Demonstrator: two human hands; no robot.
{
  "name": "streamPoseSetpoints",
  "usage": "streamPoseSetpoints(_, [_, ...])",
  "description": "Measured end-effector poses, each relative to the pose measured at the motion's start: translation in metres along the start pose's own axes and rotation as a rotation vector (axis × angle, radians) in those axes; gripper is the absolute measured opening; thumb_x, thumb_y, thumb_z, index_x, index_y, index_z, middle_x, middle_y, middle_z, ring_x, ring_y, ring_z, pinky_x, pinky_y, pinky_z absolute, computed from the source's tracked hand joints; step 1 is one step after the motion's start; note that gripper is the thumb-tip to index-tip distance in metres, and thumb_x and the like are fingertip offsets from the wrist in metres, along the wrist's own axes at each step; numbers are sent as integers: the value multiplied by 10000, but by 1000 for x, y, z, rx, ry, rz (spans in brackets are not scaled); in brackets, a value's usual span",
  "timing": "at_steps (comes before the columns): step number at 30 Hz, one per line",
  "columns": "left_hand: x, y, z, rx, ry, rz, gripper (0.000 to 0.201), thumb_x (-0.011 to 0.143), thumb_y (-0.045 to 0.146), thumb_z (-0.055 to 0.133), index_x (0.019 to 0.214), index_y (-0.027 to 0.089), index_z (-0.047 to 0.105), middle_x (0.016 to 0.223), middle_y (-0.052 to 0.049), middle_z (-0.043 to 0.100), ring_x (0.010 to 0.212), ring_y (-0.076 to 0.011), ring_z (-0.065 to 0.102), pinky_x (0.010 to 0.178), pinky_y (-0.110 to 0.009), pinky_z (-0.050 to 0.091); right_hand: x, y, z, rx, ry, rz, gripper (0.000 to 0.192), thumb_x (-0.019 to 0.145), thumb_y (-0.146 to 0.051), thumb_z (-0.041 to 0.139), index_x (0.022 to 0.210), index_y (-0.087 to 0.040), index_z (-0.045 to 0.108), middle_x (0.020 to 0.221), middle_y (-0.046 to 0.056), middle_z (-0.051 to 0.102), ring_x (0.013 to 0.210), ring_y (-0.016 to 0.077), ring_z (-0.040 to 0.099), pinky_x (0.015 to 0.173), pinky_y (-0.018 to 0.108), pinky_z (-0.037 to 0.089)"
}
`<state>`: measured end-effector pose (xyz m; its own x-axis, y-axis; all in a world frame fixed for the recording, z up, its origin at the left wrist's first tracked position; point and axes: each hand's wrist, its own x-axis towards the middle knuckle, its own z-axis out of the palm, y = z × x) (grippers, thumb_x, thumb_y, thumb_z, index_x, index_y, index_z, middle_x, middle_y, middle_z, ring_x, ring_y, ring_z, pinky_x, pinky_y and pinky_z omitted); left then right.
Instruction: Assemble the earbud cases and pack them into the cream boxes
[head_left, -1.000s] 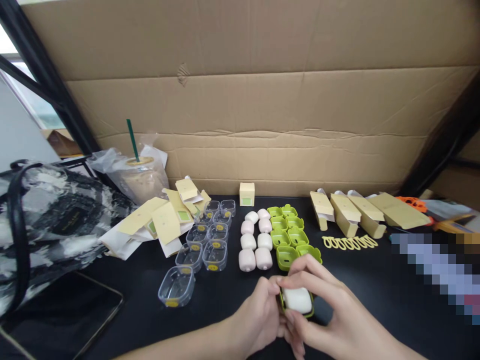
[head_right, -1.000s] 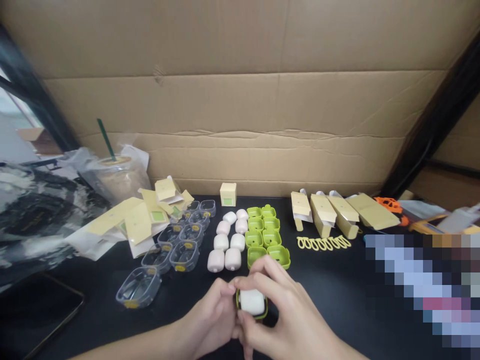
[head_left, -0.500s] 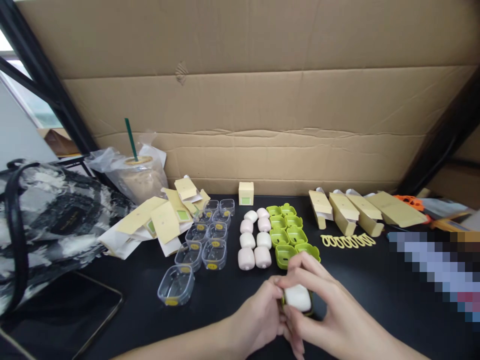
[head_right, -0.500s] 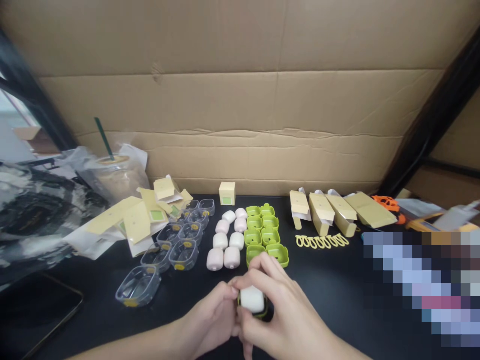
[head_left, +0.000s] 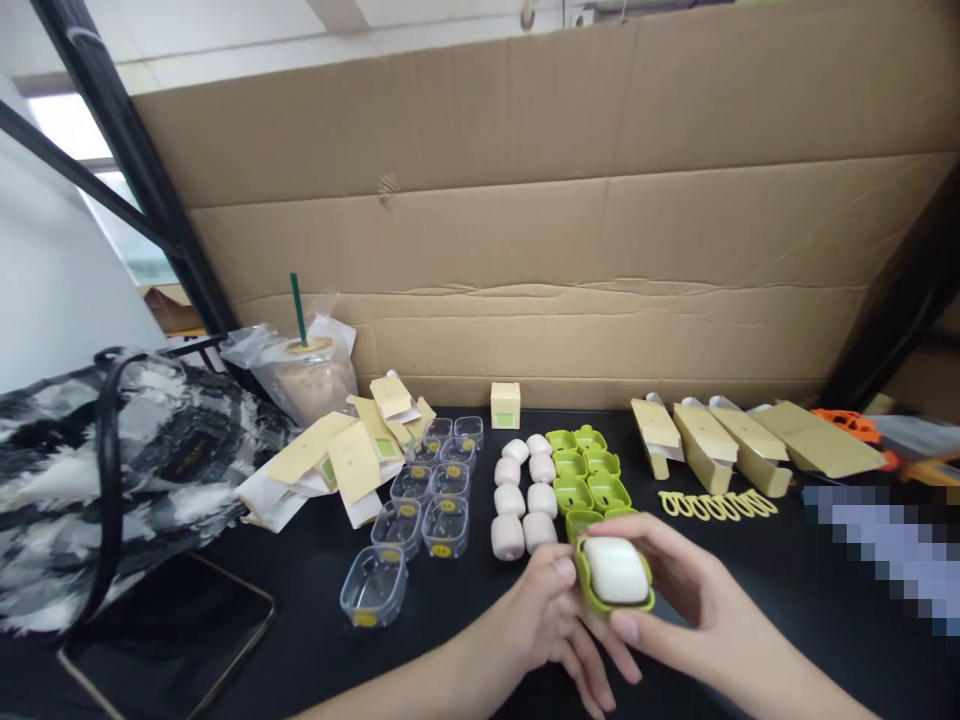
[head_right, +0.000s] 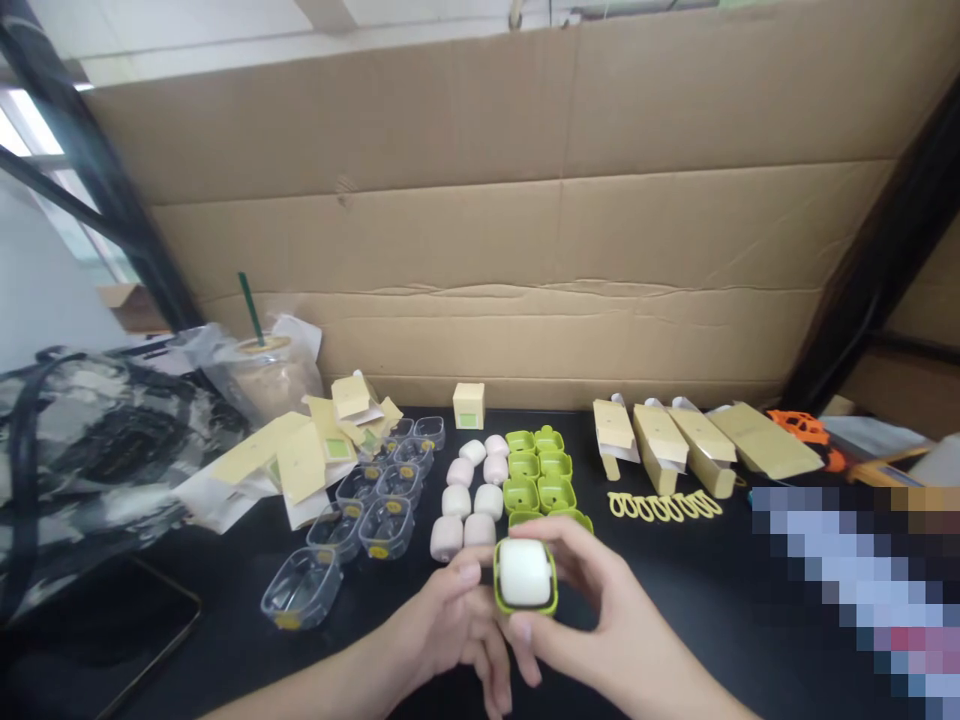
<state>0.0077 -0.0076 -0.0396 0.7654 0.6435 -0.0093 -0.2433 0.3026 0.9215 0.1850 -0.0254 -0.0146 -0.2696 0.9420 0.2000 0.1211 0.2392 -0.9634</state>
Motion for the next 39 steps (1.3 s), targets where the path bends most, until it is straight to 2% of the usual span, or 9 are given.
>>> streamPoseSetpoints(4, [-21,53,4,741,181,196,334,882,308,461,1194,190,445,892,-57,630,747,-145,576,725,-314,484,3,-1,-4,292,188,68,387,680,-418,759,988,-284,566,790,-22,648,733,175,634,678,281,525])
streamPoseSetpoints(8, [-42,98,-12,1718,345,438,97,820,172,514,854,183,604,931,-76,603,930,-239,511,841,-417,443,8,-4,-12,266,295,74,405,675,-419,770,1004,-267,590,776,-31,620,621,132,559,597,246,503])
streamPoseSetpoints(11, [-54,110,-33,1955,494,414,118,839,213,510,787,183,611,970,-81,556,969,-258,487,819,-423,461,12,-7,-15,185,346,50,446,679,-415,762,1055,-260,578,855,-8,628,643,148,566,567,262,514])
streamPoseSetpoints(16, [-68,105,-51,2002,503,234,102,749,299,639,806,215,643,1111,-82,508,1078,-314,441,871,-500,450,13,-7,-15,161,285,36,399,717,-420,737,1032,-262,551,940,16,620,777,181,610,652,311,570])
streamPoseSetpoints(22, [-70,101,-42,1932,379,121,143,808,162,508,722,202,615,1211,-89,504,1168,-329,418,947,-569,386,9,-9,-11,198,322,25,433,727,-435,731,1097,-287,562,963,18,654,823,202,645,744,353,584])
streamPoseSetpoints(26, [-72,106,-28,1756,305,175,132,841,177,483,809,219,604,1346,-84,421,1295,-309,339,1031,-512,342,9,-11,-12,107,336,5,486,762,-450,689,1194,-313,514,1020,29,694,897,219,674,797,350,571])
streamPoseSetpoints(29, [-67,102,-14,1524,178,178,105,821,156,520,846,221,599,1331,-81,446,1252,-245,438,999,-353,416,10,-11,-14,2,383,-51,518,758,-493,668,1213,-301,511,1019,56,698,894,243,688,739,355,592])
streamPoseSetpoints(34, [-41,68,5,1226,26,220,57,791,183,621,842,201,601,1198,-103,544,1124,-216,554,945,-287,452,10,-10,-16,-12,342,-84,408,759,-451,691,1100,-276,549,980,60,701,863,240,694,723,349,595])
streamPoseSetpoints(39, [-25,30,5,1041,54,178,359,697,300,747,922,203,485,1191,-123,542,1124,-253,528,964,-366,427,1,-8,-8,-12,248,-137,382,782,-384,685,1125,-291,544,999,46,666,884,213,664,768,319,566])
